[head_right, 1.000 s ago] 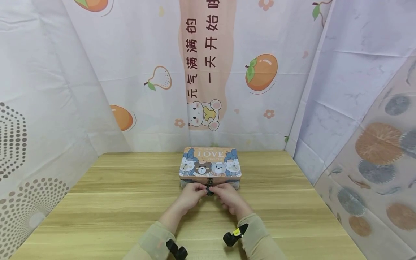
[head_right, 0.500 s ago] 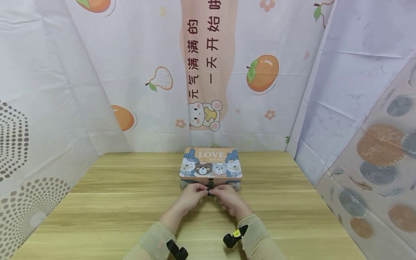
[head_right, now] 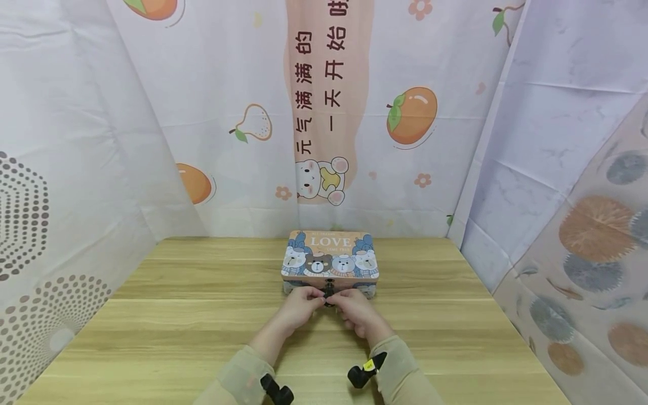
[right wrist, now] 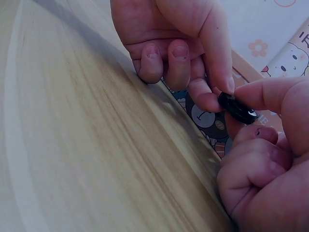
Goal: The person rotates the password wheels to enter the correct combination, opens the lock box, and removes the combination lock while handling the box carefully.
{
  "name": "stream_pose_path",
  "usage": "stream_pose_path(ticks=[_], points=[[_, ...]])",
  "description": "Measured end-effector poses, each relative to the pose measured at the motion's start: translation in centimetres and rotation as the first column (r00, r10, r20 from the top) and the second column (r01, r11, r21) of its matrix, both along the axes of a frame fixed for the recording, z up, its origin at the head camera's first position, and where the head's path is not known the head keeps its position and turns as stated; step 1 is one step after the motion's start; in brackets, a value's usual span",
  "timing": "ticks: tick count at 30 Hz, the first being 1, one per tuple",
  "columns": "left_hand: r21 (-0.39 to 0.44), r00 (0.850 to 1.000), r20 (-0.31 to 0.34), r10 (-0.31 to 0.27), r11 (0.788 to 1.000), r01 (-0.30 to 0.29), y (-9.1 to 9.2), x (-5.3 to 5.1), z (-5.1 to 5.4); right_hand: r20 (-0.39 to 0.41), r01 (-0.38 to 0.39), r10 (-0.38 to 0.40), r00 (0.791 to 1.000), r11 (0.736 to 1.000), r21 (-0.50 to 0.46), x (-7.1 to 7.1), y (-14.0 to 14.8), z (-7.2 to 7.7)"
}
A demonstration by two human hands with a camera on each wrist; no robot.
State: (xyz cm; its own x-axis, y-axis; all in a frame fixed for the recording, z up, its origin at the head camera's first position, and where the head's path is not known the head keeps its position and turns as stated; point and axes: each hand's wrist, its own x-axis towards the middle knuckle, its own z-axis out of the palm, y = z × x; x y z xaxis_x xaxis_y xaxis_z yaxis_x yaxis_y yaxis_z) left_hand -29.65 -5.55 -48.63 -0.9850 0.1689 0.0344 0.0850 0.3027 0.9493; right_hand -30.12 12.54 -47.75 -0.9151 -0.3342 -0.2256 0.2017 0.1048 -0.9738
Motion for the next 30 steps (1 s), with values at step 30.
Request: stream_pose_path(ticks=[30], points=[[0.017,1.0,-0.013,-0.003,1.0,0.003,0.16,-0.07,-0.12,-0.025,0.008,-0.008,1.0,1.0,0.009,-0.13,-0.19,-0.27]])
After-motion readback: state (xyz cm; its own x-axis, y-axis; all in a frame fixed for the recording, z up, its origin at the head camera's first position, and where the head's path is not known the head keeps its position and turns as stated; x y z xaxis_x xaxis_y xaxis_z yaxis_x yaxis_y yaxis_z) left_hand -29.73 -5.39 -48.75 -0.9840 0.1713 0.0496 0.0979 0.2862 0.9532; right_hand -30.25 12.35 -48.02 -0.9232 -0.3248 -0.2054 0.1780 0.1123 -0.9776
